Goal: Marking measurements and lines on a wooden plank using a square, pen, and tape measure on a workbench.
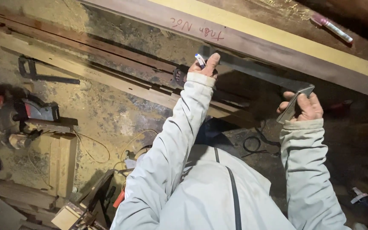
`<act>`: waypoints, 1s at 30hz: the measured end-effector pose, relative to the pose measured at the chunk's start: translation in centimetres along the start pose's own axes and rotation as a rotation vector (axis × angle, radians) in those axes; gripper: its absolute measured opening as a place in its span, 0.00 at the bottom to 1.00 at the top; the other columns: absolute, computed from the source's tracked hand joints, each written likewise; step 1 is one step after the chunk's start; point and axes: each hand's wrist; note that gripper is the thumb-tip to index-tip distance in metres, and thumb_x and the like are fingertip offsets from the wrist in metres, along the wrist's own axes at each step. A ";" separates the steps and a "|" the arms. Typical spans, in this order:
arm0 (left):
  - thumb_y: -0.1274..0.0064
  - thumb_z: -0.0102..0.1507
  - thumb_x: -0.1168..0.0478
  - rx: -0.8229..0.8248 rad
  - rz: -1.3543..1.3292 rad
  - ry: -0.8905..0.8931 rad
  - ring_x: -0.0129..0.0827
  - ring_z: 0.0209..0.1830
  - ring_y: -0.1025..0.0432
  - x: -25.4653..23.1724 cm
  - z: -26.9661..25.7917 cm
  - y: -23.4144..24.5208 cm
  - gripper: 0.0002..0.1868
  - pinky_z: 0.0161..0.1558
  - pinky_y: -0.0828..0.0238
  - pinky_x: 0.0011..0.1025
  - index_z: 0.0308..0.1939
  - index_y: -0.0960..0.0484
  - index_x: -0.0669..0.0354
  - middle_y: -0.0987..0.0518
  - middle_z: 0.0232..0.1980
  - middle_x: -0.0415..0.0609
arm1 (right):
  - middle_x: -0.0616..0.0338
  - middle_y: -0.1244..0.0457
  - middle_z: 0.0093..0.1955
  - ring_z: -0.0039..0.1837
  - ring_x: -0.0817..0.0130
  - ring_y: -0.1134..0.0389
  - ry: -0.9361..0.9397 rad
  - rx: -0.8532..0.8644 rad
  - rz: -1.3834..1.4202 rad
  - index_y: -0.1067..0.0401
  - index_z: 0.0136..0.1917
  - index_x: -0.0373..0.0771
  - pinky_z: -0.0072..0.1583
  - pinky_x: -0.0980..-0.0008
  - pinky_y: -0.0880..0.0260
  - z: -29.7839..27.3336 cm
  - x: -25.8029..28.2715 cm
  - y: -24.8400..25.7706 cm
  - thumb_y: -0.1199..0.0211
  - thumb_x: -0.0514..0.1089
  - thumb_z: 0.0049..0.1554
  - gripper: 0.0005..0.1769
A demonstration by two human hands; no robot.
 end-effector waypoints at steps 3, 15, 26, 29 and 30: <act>0.33 0.52 0.46 0.027 -0.084 -0.026 0.24 0.11 0.41 0.4 0.8 -0.6 0.26 0.16 0.41 0.27 0.22 0.39 0.47 0.35 0.15 0.41 | 0.44 0.31 0.54 0.35 0.63 0.30 -0.038 -0.004 0.003 0.36 0.55 0.40 0.38 0.60 0.24 0.1 0.7 -0.6 0.43 0.46 0.67 0.08; 0.40 0.56 0.43 0.069 -0.055 -0.015 0.27 0.08 0.41 1.0 1.9 -0.3 0.22 0.14 0.44 0.27 0.28 0.33 0.51 0.30 0.12 0.48 | 0.43 0.31 0.57 0.39 0.62 0.27 -0.038 0.019 -0.044 0.37 0.55 0.40 0.41 0.59 0.19 0.8 0.4 -0.4 0.47 0.44 0.69 0.06; 0.40 0.59 0.49 0.056 -0.059 -0.084 0.26 0.10 0.34 4.5 5.5 -0.2 0.15 0.15 0.40 0.26 0.27 0.26 0.52 0.24 0.15 0.49 | 0.40 0.31 0.56 0.39 0.62 0.26 -0.048 -0.011 -0.077 0.40 0.52 0.39 0.42 0.60 0.19 1.1 0.9 -1.5 0.47 0.44 0.69 0.08; 0.38 0.58 0.52 0.031 -0.093 -0.113 0.27 0.10 0.32 5.2 5.8 -0.6 0.16 0.14 0.40 0.28 0.24 0.28 0.50 0.26 0.14 0.48 | 0.37 0.31 0.53 0.37 0.61 0.27 -0.060 -0.077 -0.087 0.41 0.50 0.38 0.41 0.57 0.19 2.1 0.4 -0.6 0.46 0.43 0.67 0.08; 0.38 0.58 0.53 0.020 -0.117 -0.132 0.27 0.10 0.32 4.9 5.7 -0.4 0.17 0.12 0.41 0.29 0.23 0.30 0.50 0.28 0.13 0.46 | 0.34 0.32 0.52 0.37 0.57 0.27 -0.061 -0.048 -0.026 0.42 0.49 0.38 0.41 0.51 0.19 2.8 -0.2 0.3 0.44 0.42 0.66 0.10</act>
Point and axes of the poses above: each hand's wrist, its own z-axis towards the middle knuckle, its own y-axis out of the back of the hand, x = y × z
